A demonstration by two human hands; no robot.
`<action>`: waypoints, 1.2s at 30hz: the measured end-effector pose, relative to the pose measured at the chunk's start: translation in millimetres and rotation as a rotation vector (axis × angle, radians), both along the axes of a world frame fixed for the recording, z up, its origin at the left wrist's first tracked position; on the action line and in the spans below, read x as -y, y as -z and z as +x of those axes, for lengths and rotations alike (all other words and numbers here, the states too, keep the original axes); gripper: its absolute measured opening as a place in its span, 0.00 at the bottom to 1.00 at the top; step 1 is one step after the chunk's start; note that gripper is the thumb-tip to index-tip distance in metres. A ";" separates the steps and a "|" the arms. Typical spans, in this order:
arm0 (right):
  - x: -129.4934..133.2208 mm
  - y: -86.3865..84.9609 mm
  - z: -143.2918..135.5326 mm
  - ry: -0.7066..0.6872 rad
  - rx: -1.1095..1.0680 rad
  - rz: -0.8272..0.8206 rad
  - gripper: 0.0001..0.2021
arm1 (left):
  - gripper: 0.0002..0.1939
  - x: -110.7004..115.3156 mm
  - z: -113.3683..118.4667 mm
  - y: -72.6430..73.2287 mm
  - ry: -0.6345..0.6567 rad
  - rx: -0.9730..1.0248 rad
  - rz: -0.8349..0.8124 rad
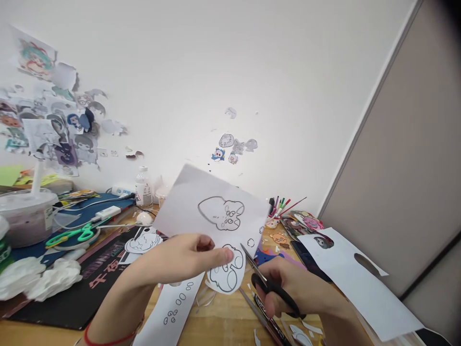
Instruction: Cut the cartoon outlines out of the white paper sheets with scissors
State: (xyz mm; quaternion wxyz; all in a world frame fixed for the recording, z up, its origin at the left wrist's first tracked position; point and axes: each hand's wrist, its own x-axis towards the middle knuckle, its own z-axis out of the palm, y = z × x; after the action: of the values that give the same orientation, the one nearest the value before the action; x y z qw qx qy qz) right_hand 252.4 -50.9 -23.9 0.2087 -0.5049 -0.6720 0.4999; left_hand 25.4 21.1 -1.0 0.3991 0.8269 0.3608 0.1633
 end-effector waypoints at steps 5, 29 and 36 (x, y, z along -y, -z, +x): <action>-5.2 1.0 -6.1 0.053 0.008 0.090 0.14 | 0.22 -6.0 10.2 -2.4 -0.079 0.210 0.119; -7.1 4.4 -27.9 0.144 -0.084 0.183 0.24 | 0.22 15.8 26.8 -7.5 -0.120 0.297 0.235; -5.1 0.6 -27.1 0.148 -0.079 0.201 0.24 | 0.20 8.8 25.0 -0.3 -0.144 0.396 0.166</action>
State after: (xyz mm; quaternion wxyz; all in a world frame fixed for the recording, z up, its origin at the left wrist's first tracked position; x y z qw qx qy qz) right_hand 225.2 -45.7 -24.6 0.3207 -0.5097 -0.6709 0.4327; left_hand 50.3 12.3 -0.7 0.3800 0.7808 0.3189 0.3797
